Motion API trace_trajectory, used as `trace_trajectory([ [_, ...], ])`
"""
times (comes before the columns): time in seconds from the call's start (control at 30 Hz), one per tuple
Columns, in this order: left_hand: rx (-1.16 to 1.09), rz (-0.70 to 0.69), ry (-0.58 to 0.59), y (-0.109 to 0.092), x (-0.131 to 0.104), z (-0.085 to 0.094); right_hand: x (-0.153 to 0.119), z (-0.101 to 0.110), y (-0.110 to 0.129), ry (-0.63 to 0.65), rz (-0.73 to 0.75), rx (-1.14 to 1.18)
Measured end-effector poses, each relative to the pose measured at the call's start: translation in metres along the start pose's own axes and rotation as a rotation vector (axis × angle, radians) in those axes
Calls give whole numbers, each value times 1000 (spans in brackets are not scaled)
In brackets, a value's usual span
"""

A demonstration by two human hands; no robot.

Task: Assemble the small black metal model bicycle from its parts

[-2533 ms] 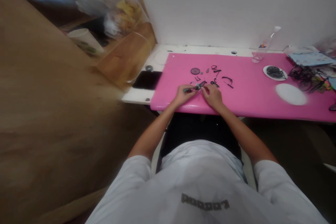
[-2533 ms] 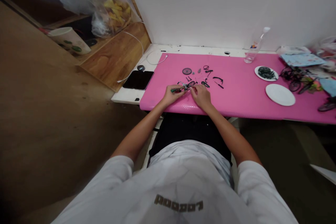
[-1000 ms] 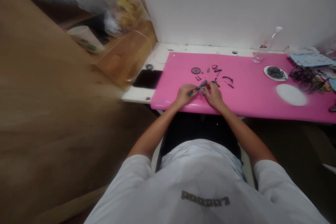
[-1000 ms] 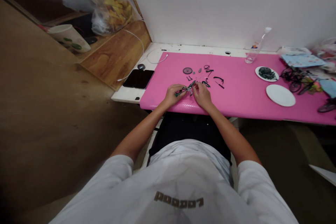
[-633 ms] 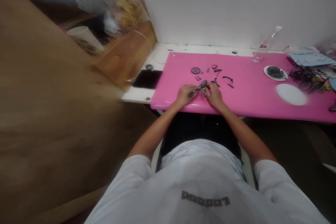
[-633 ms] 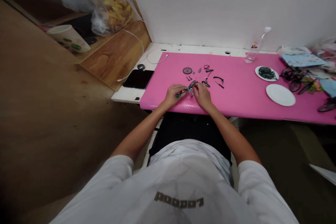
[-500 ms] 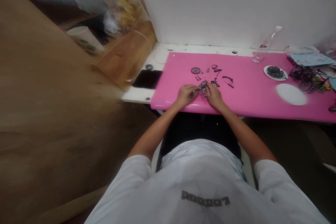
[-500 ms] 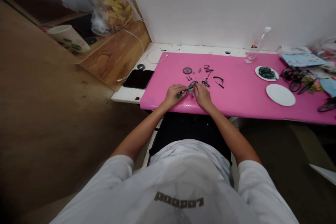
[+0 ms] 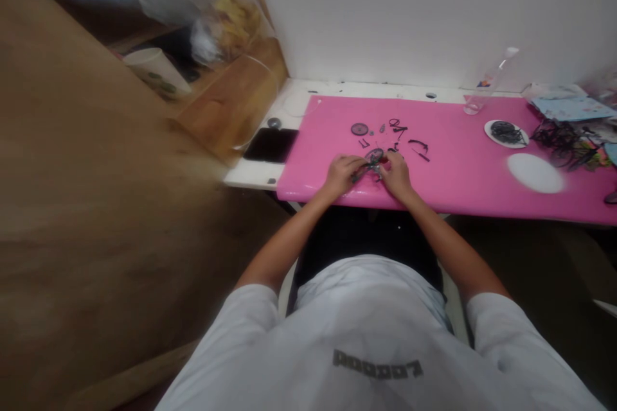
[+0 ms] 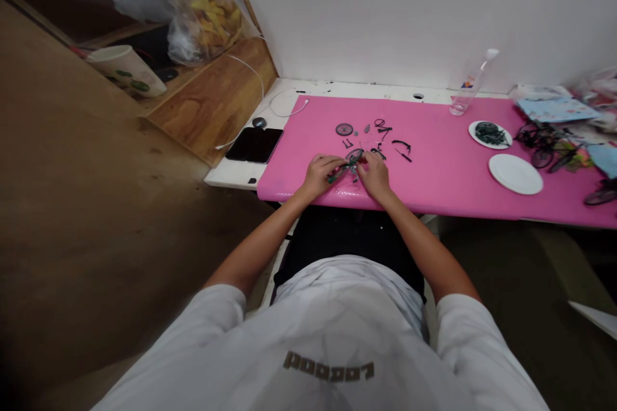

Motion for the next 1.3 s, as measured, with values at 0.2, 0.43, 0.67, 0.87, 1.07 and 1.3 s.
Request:
trace_trajectory([
  [0.2,22,11,-6,0,0,0,2,-10,-1,98,36,-18],
  [0.43,25,2,-31,0,0,0,2,-6,-1,47,22,-3],
  [0.67,-2,-14,-3,-1,0,-1,1,0,-3,-11,-19,52],
  [0.87,10,10,2,0,0,0,4,-10,-7,73,65,41],
  [1.07,43,1,10,-3,0,1,6,-12,-10,69,85,128],
  [1.3,100,-61,-3,-4,-2,-1,4,-5,-10,-65,49,194],
])
Point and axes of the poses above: each hand's wrist, its own x-axis towards the middle knuckle, its own z-axis out of the back of the hand, y = z × x, the point moved 7 cm from there along x, towards the middle knuckle, and after that the axes turned 9 degrees about z, right-handed, at the moved point
